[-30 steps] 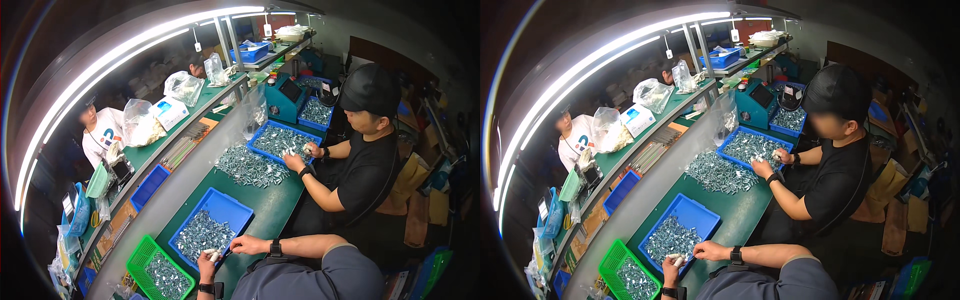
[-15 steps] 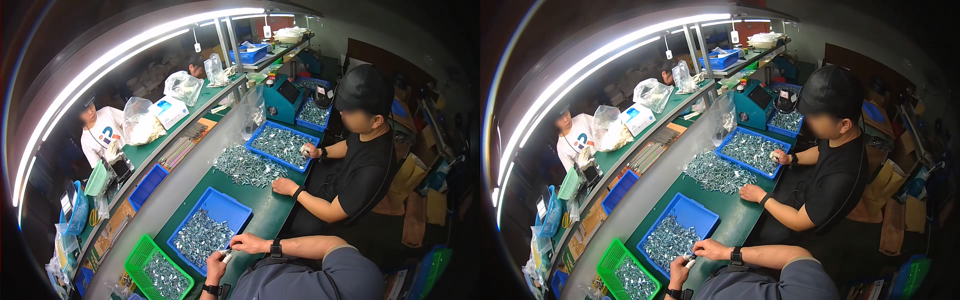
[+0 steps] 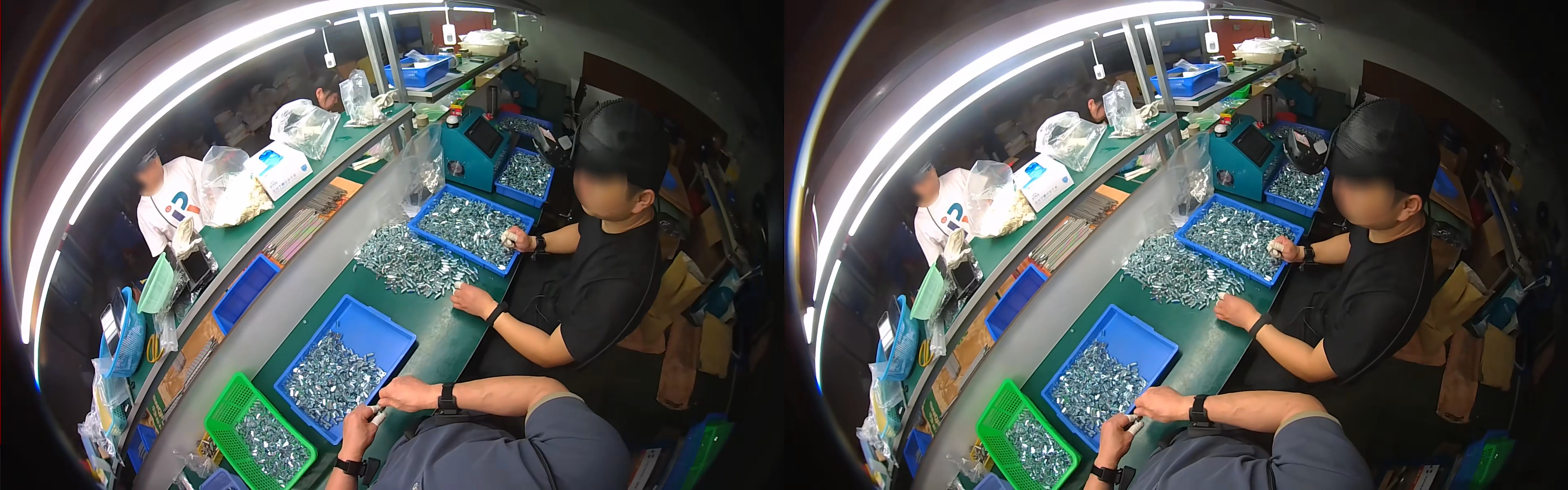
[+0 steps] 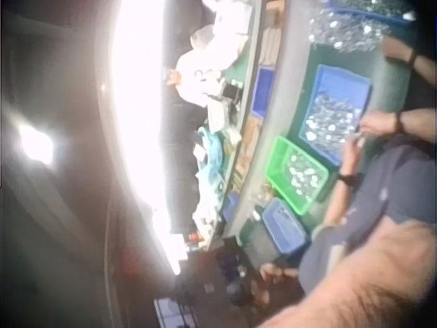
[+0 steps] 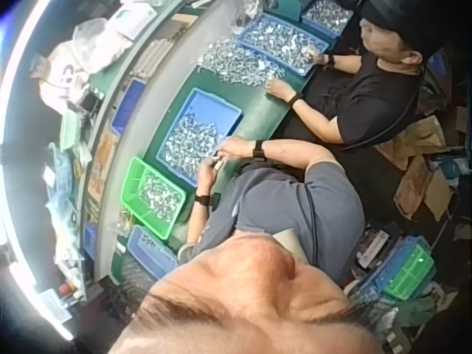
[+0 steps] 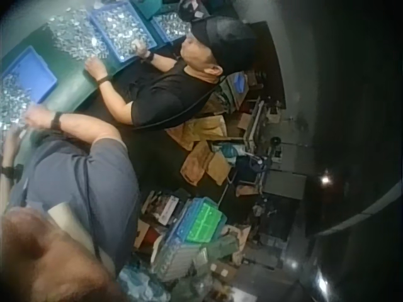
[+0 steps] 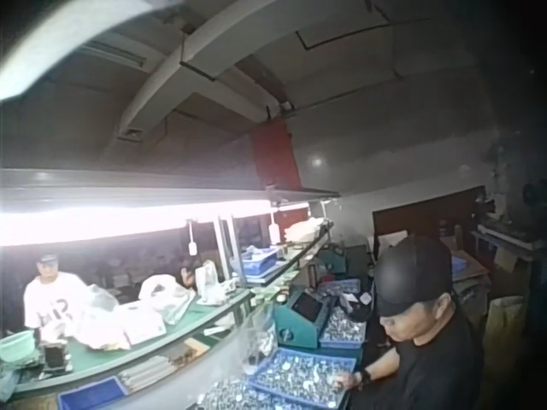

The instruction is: Inspecting and sorting small metal components into different trays on a production line.

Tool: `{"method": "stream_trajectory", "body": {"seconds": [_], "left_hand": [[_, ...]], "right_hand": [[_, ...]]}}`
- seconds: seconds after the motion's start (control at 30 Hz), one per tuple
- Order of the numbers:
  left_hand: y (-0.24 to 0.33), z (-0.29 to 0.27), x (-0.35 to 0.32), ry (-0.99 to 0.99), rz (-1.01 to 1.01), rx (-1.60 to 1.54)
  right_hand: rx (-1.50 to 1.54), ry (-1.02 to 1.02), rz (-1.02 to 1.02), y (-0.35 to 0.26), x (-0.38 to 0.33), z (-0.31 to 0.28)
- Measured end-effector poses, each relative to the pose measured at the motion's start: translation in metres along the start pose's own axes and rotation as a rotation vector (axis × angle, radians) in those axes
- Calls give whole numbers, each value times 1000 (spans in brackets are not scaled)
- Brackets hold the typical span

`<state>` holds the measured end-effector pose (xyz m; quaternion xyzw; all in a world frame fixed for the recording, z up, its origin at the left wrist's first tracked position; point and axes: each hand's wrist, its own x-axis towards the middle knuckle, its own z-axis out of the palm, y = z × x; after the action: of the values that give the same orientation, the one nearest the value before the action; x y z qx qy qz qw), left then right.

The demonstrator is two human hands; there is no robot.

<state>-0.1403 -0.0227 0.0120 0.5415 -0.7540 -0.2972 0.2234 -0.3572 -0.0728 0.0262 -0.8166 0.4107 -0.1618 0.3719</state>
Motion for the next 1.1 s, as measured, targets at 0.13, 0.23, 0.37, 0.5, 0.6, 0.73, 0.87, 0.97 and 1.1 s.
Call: {"method": "stream_trajectory", "body": {"seconds": [0.13,0.23,0.37,0.5,0.6,0.73,0.87,0.97,1.1], "left_hand": [[-6,0,-2,16,-32,28],[-5,-2,-1,17,-10,74],[0,-2,0,25,30,101],[0,-4,-1,2,0,101],[-5,-2,-2,-19,-63,20],[-6,-4,1,-47,-157,-197],[-9,-2,-1,-73,-201,-329],[-9,2,-2,-68,-194,-349],[2,-1,1,-42,-124,-282]], "right_hand": [[204,-48,2,0,-2,-1],[183,-37,-15,3,1,2],[119,-45,12,12,7,12],[230,-58,-15,14,3,12],[317,-35,-25,13,0,10],[371,35,-9,19,-5,11],[388,22,-3,25,-6,11],[327,-37,34,26,-4,9],[250,-61,95,20,-4,2]]}}
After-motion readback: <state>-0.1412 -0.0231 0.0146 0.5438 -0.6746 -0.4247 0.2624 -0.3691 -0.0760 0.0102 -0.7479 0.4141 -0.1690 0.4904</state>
